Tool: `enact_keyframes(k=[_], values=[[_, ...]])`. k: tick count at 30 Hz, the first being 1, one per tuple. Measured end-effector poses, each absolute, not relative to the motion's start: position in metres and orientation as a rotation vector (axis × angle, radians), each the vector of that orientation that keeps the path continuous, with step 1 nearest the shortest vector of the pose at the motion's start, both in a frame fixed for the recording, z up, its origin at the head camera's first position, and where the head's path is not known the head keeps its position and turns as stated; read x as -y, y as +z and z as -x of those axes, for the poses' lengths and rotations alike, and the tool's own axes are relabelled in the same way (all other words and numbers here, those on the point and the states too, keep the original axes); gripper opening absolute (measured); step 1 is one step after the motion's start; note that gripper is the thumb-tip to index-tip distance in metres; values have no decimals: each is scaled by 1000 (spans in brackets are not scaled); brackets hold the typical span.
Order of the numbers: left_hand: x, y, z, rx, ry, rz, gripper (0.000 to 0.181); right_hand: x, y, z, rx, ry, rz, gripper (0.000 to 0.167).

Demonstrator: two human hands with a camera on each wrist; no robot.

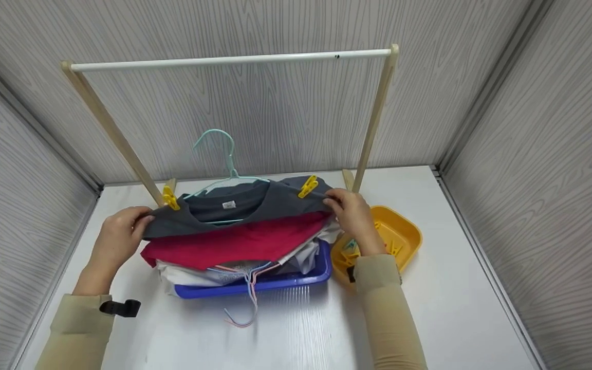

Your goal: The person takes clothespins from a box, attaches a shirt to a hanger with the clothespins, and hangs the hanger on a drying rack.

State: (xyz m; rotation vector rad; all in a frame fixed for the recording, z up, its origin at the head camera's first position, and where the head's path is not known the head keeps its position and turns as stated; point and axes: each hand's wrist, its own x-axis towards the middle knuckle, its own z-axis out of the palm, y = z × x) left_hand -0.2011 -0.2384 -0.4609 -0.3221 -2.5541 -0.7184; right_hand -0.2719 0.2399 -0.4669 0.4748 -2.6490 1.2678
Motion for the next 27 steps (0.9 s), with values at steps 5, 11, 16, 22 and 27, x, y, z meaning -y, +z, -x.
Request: enact_keyframes(k=[5,11,16,22,27], values=[[235,-452,209,2499,-683,287,16,-242,-460,276,2602,1257,-456,15],[226,-436,221,2428,-704,258,17,-247,-459,282,2504,1299,-394,17],[215,-422,236,2387,-704,241,16,-250,-459,284,2472,1370,-286,21],[204,-407,258,2356,-823,253,15,-251,-458,288,2364,1526,-166,27],[196,-399,273,2343,-911,224,17,-253,-458,291,2303,1605,-48,30]])
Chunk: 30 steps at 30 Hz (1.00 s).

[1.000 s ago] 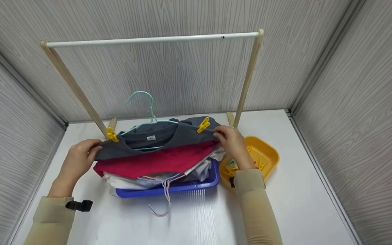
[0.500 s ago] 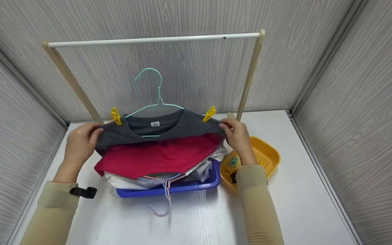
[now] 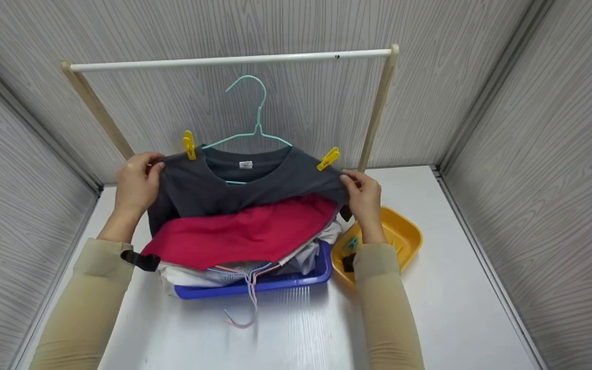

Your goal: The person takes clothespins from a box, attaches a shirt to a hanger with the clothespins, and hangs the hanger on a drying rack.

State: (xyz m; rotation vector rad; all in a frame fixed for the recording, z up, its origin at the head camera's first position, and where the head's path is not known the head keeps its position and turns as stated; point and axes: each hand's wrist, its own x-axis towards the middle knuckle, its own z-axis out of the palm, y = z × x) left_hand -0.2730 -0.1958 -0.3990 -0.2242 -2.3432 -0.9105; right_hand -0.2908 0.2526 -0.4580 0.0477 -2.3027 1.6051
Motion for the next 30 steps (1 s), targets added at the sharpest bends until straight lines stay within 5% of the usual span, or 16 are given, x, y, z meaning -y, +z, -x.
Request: enact_keyframes(k=[15,30], values=[[183,-348,302,2200,-936,165,17,-246,-429,308,2196,1641,47,28],[180,-361,307,2162,-1076,165,18,-243,-440,309,2084,1700,103,30]])
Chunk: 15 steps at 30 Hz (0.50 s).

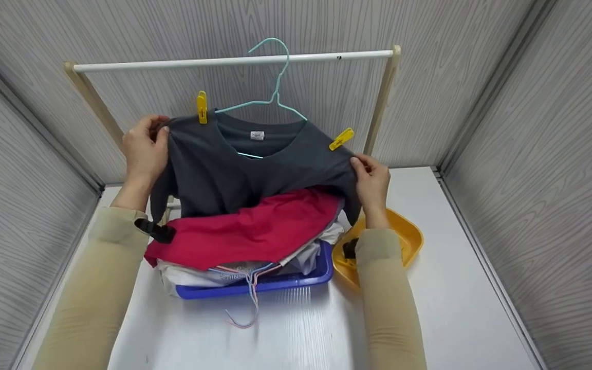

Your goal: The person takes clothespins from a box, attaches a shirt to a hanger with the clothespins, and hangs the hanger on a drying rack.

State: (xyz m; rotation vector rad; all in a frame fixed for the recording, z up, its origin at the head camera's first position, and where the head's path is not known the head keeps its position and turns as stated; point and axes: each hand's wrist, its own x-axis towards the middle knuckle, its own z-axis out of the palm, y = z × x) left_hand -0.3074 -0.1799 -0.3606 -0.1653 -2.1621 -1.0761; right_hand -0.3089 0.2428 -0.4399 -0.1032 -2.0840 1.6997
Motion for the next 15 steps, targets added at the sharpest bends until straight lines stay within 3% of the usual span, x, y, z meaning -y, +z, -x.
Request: enact_keyframes(k=[15], values=[[165,-358,311,2457,-1206,178,46,-246,-445,308,1914,1799,218,26]])
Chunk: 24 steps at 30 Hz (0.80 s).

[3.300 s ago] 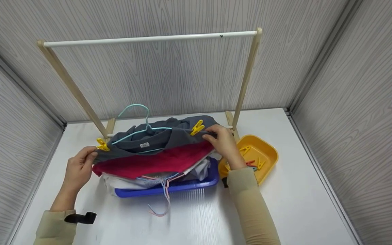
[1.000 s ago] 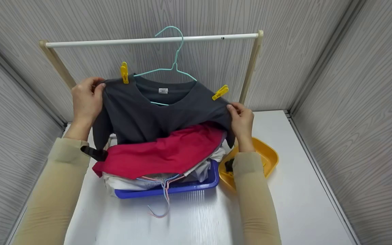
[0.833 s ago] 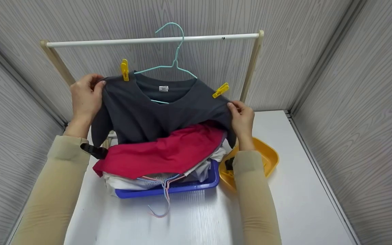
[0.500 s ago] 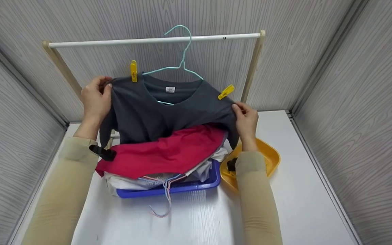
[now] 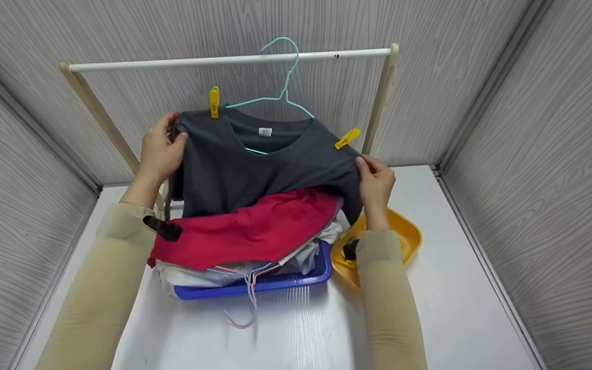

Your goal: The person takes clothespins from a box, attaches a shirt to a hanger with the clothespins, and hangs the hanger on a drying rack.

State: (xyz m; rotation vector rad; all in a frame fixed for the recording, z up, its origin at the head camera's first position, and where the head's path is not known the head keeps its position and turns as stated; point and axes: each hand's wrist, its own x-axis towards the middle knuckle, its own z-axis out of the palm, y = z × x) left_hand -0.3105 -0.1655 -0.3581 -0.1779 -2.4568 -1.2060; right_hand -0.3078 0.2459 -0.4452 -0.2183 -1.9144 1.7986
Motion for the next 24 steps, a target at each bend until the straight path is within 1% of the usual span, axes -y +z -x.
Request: enact_keyframes(k=[4,12,15,20,24], values=[[168,-359,314,2495,-1195,153,50,-241,-445,308,1914,1754,179,28],[174,-376,312,2612,-1244,244,67,-239,-449,305,1966,1627,154,29],[175,-383,309,2682,-1148,277,63,-241,-450,305,2017,1540,172,29],[175,-392,302,2738,-1028,375,51,-244,-447,307,2207,1393,205,33],[176,-398,292,2802,-967,417,48,-246,-444,308,2396,1262,134,37]])
